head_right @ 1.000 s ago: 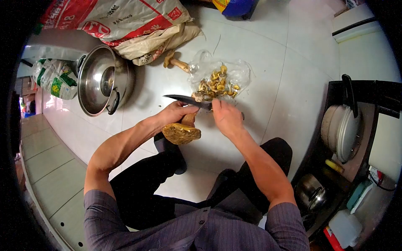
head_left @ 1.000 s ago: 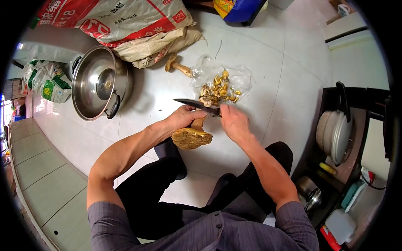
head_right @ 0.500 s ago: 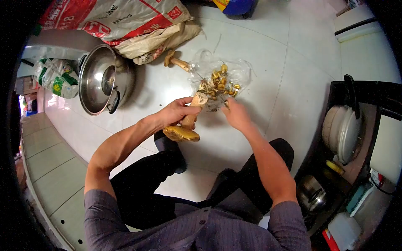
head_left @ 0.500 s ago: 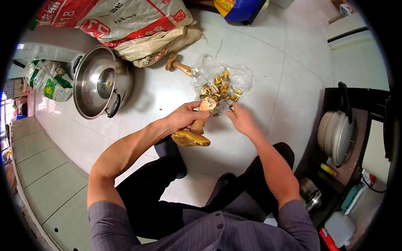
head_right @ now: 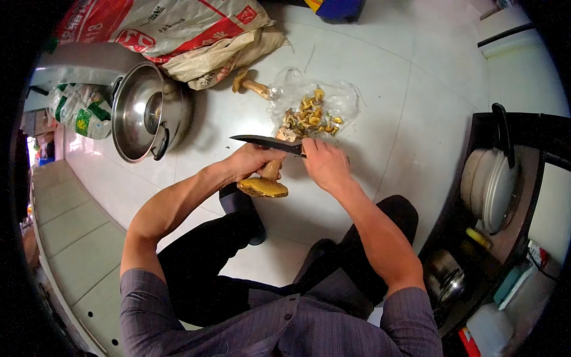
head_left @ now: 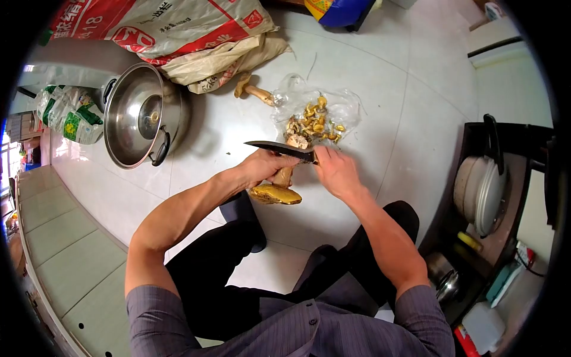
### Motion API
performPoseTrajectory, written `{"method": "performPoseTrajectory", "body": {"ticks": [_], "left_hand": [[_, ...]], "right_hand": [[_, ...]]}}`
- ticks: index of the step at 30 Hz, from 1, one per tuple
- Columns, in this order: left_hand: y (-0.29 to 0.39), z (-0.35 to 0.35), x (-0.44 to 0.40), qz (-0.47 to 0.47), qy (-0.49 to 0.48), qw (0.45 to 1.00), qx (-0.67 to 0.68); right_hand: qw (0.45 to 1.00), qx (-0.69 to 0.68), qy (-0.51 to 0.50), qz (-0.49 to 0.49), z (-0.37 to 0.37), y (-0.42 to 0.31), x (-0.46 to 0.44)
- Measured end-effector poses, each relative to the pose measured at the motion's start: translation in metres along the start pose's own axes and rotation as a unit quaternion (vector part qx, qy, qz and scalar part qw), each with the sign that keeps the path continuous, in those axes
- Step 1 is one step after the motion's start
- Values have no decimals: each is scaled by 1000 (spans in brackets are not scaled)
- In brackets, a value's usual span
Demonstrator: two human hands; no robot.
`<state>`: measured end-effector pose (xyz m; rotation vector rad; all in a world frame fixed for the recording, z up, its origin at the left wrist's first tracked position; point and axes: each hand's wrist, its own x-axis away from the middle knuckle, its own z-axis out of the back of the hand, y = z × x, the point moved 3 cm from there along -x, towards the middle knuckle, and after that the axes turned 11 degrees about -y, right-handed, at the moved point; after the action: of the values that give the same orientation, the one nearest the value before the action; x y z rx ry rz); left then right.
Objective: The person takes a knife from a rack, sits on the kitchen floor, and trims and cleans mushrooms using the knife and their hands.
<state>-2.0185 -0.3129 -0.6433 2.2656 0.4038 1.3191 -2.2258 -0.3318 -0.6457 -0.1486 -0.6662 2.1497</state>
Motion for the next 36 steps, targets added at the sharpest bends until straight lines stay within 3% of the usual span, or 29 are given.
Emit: {"method": "performPoseTrajectory", "body": {"ticks": [5, 10, 14, 16, 17, 19, 21, 27, 32, 35, 36], "left_hand": [[1, 0, 2, -5, -1, 1000, -4], [0, 0, 6, -44, -86, 995, 13], [1, 5, 1, -51, -70, 996, 8], [0, 5, -3, -76, -30, 996, -35], [3, 7, -3, -100, 14, 992, -80], [-3, 11, -12, -141, 21, 988, -60], [-2, 11, -12, -183, 32, 982, -40], [-2, -7, -5, -90, -7, 994, 63], [3, -6, 4, -64, -20, 997, 43], [-6, -1, 4, -43, -47, 997, 50], [-7, 0, 2, -36, -74, 994, 69]], "right_hand": [[999, -16, -47, -22, -9, 13, 2], [968, -86, -166, -167, -18, 48, 8], [962, -150, -121, -194, -5, 32, 8], [994, -100, 18, -26, 4, 13, 8], [994, -101, 20, -26, 2, 10, 8], [993, -59, 80, 68, 1, -1, 8], [995, -41, 73, 59, -1, -4, 7], [998, -7, 45, 33, -2, 0, 3], [999, -21, 31, 35, -21, 21, 6], [999, -27, -21, -21, -29, 44, 11], [991, -47, -74, -104, -27, 58, 11]]}}
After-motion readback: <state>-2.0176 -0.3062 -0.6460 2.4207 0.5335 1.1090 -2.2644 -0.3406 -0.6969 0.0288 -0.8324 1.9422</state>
